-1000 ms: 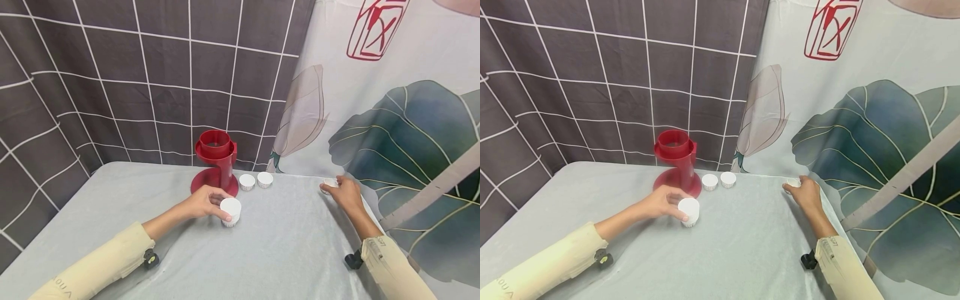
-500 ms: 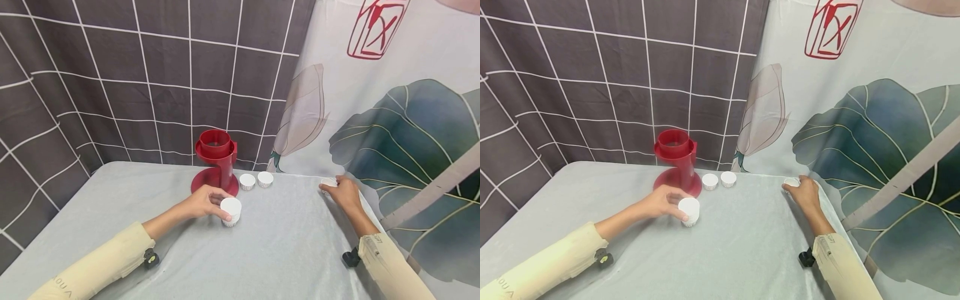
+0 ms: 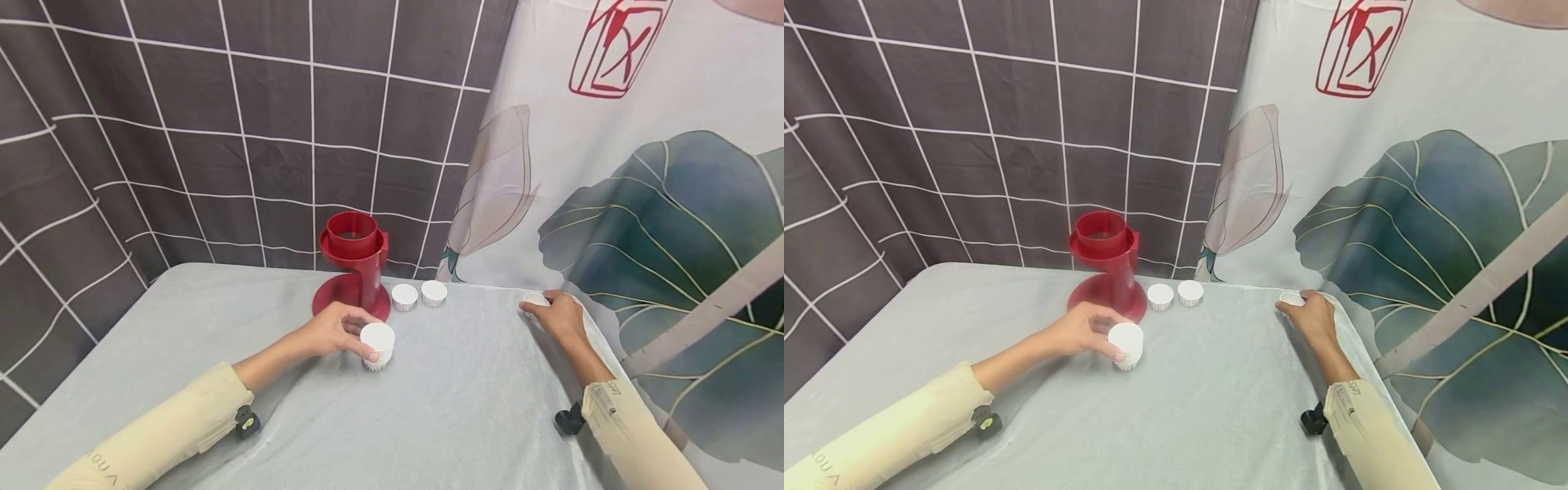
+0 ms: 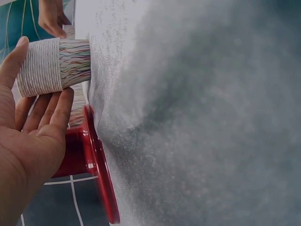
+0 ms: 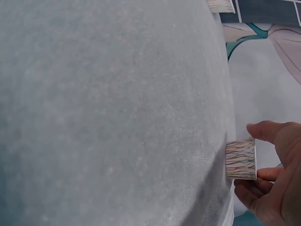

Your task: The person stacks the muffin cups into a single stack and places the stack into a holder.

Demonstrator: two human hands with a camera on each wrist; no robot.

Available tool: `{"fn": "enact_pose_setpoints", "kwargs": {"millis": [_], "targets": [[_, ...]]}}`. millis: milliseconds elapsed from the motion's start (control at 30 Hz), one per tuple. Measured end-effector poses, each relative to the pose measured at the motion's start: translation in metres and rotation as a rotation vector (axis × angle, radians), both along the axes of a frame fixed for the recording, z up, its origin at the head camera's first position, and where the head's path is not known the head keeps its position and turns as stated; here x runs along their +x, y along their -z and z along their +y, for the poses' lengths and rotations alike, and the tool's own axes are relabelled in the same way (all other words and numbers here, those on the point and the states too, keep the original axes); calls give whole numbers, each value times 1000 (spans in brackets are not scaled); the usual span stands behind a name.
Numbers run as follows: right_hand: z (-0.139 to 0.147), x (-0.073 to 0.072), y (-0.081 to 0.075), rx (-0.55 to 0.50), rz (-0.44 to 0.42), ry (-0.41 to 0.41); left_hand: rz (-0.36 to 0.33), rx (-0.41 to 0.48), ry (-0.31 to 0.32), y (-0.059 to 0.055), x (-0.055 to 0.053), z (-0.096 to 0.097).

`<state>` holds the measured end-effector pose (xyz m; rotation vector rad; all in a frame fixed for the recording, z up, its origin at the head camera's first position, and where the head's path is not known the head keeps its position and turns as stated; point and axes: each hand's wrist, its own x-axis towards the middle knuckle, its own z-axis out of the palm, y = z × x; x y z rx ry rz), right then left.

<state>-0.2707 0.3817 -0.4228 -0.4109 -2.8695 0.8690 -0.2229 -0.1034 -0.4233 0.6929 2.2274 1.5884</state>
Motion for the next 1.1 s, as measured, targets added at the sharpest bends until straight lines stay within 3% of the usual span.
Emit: {"fn": "enact_pose_setpoints", "kwargs": {"millis": [667, 1100], "targets": [[-17, 7, 3, -39, 161, -94, 18, -1, -2, 2, -1, 0], [-39, 13, 2, -37, 219, -172, 15, 6, -2, 3, -2, 1]]}}
